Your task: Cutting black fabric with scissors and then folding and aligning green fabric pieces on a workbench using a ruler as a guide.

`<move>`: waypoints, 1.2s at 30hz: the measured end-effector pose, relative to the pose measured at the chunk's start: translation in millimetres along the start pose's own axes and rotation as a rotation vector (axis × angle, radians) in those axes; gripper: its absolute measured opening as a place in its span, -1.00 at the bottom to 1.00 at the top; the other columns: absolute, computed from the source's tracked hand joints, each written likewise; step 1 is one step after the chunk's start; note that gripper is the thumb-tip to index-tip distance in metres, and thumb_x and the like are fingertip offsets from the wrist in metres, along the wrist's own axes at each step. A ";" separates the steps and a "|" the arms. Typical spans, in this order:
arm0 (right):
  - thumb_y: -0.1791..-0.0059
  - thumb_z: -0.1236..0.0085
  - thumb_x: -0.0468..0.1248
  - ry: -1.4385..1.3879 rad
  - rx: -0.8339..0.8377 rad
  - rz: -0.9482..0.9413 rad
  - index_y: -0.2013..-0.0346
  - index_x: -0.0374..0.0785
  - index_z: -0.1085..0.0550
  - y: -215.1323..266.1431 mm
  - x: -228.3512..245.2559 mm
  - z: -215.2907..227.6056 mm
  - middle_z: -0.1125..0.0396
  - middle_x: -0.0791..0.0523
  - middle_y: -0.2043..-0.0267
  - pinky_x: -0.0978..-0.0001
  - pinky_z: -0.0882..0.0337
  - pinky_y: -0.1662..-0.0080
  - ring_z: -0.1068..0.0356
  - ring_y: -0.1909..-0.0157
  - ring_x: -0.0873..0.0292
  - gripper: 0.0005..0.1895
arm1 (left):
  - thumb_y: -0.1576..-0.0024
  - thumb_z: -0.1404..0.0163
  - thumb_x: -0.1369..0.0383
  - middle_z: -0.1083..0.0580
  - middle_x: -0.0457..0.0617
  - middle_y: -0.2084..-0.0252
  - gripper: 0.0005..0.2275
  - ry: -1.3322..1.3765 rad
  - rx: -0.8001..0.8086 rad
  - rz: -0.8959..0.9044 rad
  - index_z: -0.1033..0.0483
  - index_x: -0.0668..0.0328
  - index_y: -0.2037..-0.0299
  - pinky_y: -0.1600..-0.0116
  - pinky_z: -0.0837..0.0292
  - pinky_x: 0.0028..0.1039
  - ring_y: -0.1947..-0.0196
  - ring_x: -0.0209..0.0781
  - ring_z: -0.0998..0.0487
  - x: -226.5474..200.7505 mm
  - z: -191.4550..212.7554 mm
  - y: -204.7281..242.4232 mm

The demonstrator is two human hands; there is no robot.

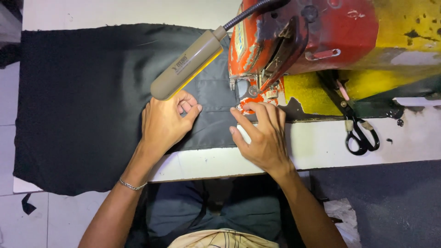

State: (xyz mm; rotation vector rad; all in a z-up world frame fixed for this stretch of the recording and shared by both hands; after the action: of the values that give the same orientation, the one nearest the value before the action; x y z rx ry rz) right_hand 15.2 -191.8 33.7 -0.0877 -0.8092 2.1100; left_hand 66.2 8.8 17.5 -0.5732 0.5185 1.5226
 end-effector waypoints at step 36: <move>-0.04 -0.13 -0.11 0.040 -0.027 0.006 -0.03 -0.10 -0.58 -1.9 2.7 5.1 -0.32 0.02 0.06 0.00 -0.28 -0.02 -0.33 -0.06 -0.10 -0.68 | -0.20 -0.08 0.34 -0.51 -0.18 0.08 -0.88 -0.135 -0.188 -0.841 -0.60 -0.08 0.10 -0.06 -0.25 -0.31 0.01 -0.12 -0.48 -76.7 -19.7 31.3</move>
State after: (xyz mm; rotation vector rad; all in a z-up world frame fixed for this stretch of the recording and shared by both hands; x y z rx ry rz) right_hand 13.2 -191.6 39.4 -0.1461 -0.8145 2.0968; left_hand 36.3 -63.6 50.8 -0.7101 0.0008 0.7950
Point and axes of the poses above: each hand's wrist, its own y-axis away from the middle knuckle, its own z-axis out of the back of the hand, x = y × z, the point moved 10 cm from there along -y, towards the middle knuckle
